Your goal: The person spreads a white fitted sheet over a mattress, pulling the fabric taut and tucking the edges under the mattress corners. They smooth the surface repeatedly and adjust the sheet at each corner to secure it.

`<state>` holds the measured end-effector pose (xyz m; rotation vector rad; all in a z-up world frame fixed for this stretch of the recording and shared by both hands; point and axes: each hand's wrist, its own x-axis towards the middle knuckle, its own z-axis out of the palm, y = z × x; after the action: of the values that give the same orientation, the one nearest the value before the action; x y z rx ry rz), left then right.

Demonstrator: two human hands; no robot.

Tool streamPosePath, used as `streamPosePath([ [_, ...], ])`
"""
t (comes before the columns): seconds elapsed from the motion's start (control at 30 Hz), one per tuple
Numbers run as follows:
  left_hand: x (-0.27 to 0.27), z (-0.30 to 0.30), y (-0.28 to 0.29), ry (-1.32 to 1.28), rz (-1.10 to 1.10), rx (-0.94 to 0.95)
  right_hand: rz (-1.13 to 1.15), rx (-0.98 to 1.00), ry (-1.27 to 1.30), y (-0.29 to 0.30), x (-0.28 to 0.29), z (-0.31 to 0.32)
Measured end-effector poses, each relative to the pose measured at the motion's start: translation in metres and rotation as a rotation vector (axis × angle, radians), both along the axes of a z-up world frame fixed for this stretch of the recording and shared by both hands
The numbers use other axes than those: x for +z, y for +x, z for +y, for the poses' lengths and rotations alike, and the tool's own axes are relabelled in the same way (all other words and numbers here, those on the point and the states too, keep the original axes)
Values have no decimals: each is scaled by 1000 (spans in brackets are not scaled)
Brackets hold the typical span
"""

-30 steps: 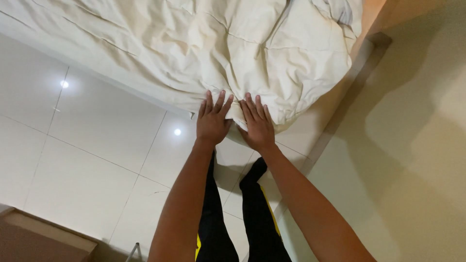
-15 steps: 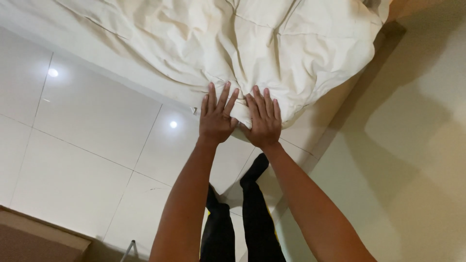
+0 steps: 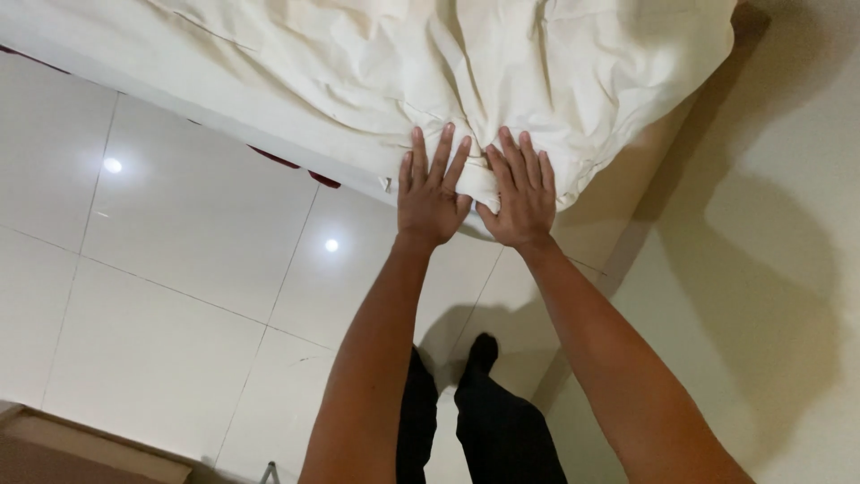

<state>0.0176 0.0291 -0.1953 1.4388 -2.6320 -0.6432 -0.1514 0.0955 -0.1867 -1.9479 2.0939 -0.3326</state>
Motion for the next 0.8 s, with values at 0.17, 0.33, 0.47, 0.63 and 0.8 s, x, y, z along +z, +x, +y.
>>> streamPosePath([
  [0.17, 0, 2, 3, -37, 33, -9, 16, 3, -75, -2, -4, -1],
  [0.33, -7, -4, 6, -278, 183, 5, -24, -5, -193, 1, 1, -2],
  [0.47, -3, 16, 9, -337, 257, 18, -46, 9, -284, 4, 1, 13],
  [0.63, -32, 16, 17, -511, 384, 36, -80, -29, -351, 5, 0, 8],
  [0.8, -44, 19, 38, -470, 764, -171, -144, -48, -470, -1, -16, 13],
])
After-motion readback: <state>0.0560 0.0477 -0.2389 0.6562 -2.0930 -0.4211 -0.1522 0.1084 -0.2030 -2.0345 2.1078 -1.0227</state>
